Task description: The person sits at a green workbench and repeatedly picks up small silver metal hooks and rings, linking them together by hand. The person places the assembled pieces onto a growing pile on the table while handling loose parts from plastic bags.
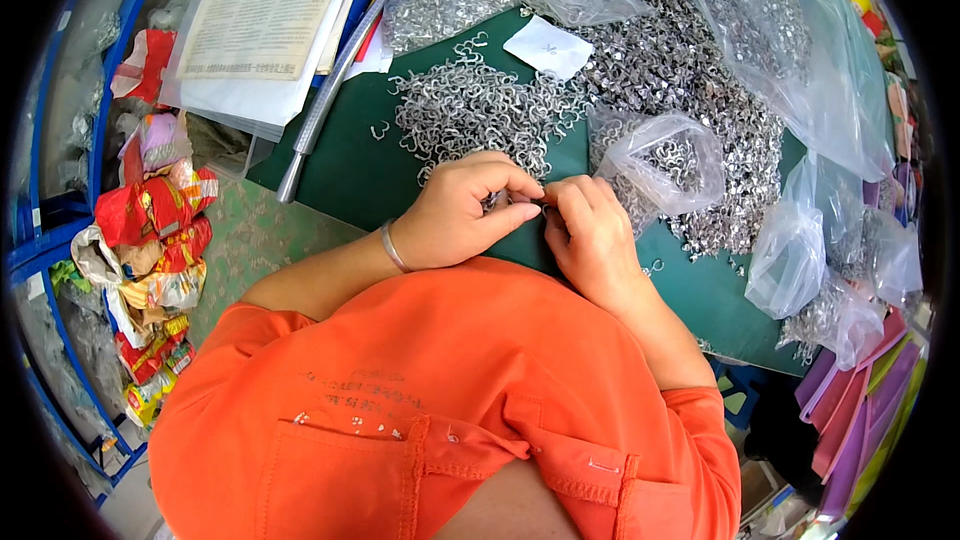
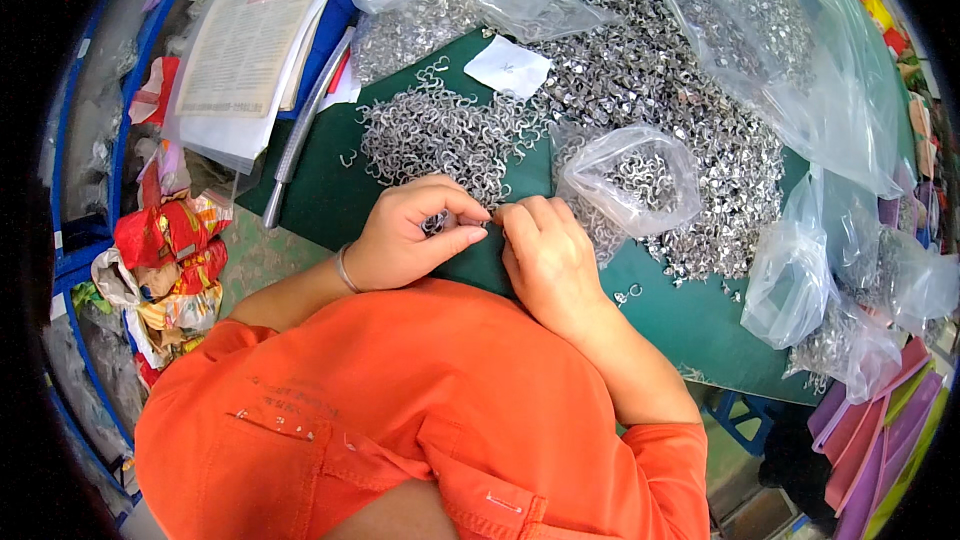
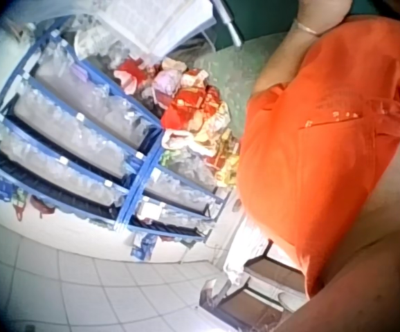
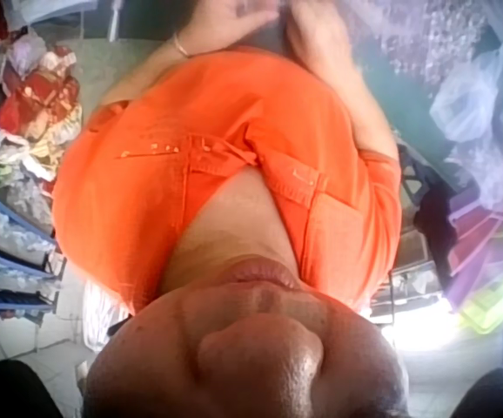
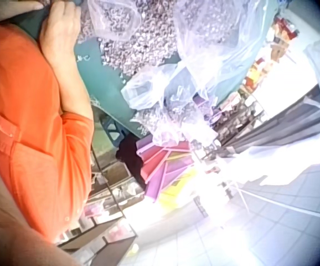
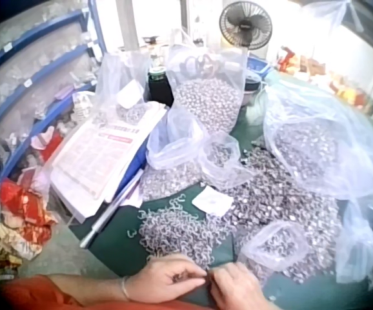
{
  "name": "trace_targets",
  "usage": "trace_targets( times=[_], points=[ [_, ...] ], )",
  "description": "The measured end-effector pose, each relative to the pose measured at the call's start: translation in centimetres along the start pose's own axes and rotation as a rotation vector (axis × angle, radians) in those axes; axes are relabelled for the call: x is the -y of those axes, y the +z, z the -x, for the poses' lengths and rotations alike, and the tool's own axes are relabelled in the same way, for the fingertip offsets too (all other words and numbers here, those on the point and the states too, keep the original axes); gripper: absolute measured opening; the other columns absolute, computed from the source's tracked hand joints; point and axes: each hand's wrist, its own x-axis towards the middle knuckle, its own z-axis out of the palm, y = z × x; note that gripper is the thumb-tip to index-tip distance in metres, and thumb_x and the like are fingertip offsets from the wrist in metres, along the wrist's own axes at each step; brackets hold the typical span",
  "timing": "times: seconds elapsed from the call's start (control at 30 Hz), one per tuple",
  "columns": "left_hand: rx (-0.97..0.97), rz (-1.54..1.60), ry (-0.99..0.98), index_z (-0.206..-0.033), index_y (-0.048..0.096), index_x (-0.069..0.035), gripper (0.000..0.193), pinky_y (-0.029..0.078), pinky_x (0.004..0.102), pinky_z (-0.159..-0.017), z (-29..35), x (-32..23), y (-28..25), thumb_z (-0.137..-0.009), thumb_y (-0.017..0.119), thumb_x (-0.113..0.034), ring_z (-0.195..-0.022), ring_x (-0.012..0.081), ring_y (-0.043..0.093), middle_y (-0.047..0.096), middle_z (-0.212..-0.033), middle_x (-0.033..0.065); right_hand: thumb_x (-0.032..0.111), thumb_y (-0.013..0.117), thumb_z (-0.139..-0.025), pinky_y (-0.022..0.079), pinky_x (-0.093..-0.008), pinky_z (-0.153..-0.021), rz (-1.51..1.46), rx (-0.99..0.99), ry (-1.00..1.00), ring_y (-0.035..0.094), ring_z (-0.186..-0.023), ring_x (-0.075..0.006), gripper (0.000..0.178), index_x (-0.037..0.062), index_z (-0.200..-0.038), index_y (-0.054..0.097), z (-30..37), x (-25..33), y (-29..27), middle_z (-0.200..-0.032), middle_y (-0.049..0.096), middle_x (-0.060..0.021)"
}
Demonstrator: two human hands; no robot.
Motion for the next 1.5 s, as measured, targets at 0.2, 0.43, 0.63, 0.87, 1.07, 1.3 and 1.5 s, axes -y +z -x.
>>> trace_targets(
  times=[0.2, 0.43, 0.63, 0.87, 1.07, 1.3, 1.5],
  points=[
    [0.036, -0.02, -0.009, -0.091, 0.068, -0.003, 0.013, 0.051, 0.029, -0.065, -0.1, 0.1, -0.1, -0.081, 0.074, -0.008, -0.072, 0.0172, 0.063, 0.065, -0.082, 0.0064, -0.007, 0.063, -0.069, 0.049, -0.0413, -0.066, -0.013, 0.005, -0.046, 0.056, -0.075, -0.0322, 0.026, 0.0031, -0.092, 0.059, -0.2, -0.4, -0.2, -0.079, 0.058, -0.0116],
    [0.064, -0.044, -0.026, -0.091, 0.069, -0.002, 0.013, 0.049, 0.0274, -0.066, -0.1, 0.1, 0.0, -0.081, 0.075, -0.007, -0.073, 0.0158, 0.062, 0.065, -0.081, 0.0063, -0.005, 0.064, -0.072, 0.05, -0.0406, -0.066, -0.109, 0.012, 0.008, 0.058, -0.076, -0.0319, 0.022, 0.0035, -0.091, 0.059, -0.7, 0.0, -1.3, -0.079, 0.059, -0.0113],
    [0.064, -0.033, -0.038, -0.091, 0.068, -0.002, 0.012, 0.05, 0.0287, -0.067, -0.2, 0.0, -0.2, -0.081, 0.074, -0.008, -0.073, 0.0171, 0.062, 0.066, -0.082, 0.0068, -0.005, 0.063, -0.074, 0.05, -0.0393, -0.066, -0.096, 0.13, 0.018, 0.059, -0.074, -0.0319, 0.02, 0.0035, -0.092, 0.06, -0.1, 0.0, -1.3, -0.079, 0.06, -0.0122],
    [0.057, -0.018, 0.016, -0.088, 0.066, -0.003, 0.012, 0.051, 0.0301, -0.065, -0.2, -0.1, -0.3, -0.08, 0.074, -0.009, -0.073, 0.02, 0.064, 0.066, -0.082, 0.0077, -0.008, 0.069, -0.079, 0.055, -0.0281, -0.07, -0.602, -0.104, 0.277, 0.067, -0.082, -0.0197, 0.025, 0.0021, -0.1, 0.061, 0.2, 0.7, -0.9, -0.086, 0.064, -0.0081],
    [0.008, 0.016, 0.114, -0.086, 0.067, -0.003, 0.009, 0.051, 0.0295, -0.065, -0.3, 0.1, -0.2, -0.08, 0.073, -0.004, -0.074, 0.0209, 0.065, 0.066, -0.083, 0.0081, -0.008, 0.07, -0.079, 0.055, -0.0261, -0.07, -0.665, -0.236, 0.239, 0.066, -0.082, -0.0148, 0.023, 0.001, -0.098, 0.061, -0.1, 1.2, -0.7, -0.093, 0.065, -0.0092],
    [-0.058, 0.026, 0.173, -0.085, 0.067, -0.004, 0.01, 0.051, 0.0293, -0.065, -0.2, 0.2, -0.2, -0.078, 0.074, -0.001, -0.075, 0.0196, 0.065, 0.067, -0.084, 0.0075, -0.007, 0.071, -0.078, 0.052, -0.0253, -0.068, -0.63, -0.25, 0.244, 0.063, -0.076, -0.0126, 0.024, 0.0018, -0.098, 0.061, 0.4, 1.0, -0.7, -0.086, 0.066, -0.0069],
    [-0.045, 0.027, 0.237, -0.085, 0.067, -0.003, 0.011, 0.05, 0.0274, -0.064, -0.6, -0.1, -0.4, -0.078, 0.075, 0.0, -0.073, 0.0178, 0.064, 0.067, -0.084, 0.0071, -0.011, 0.07, -0.074, 0.052, -0.0292, -0.067, -0.432, -0.274, -0.087, 0.064, -0.074, -0.0218, 0.021, -0.0011, -0.091, 0.062, -0.3, 0.8, -1.8, -0.086, 0.066, -0.0102]
  ],
)
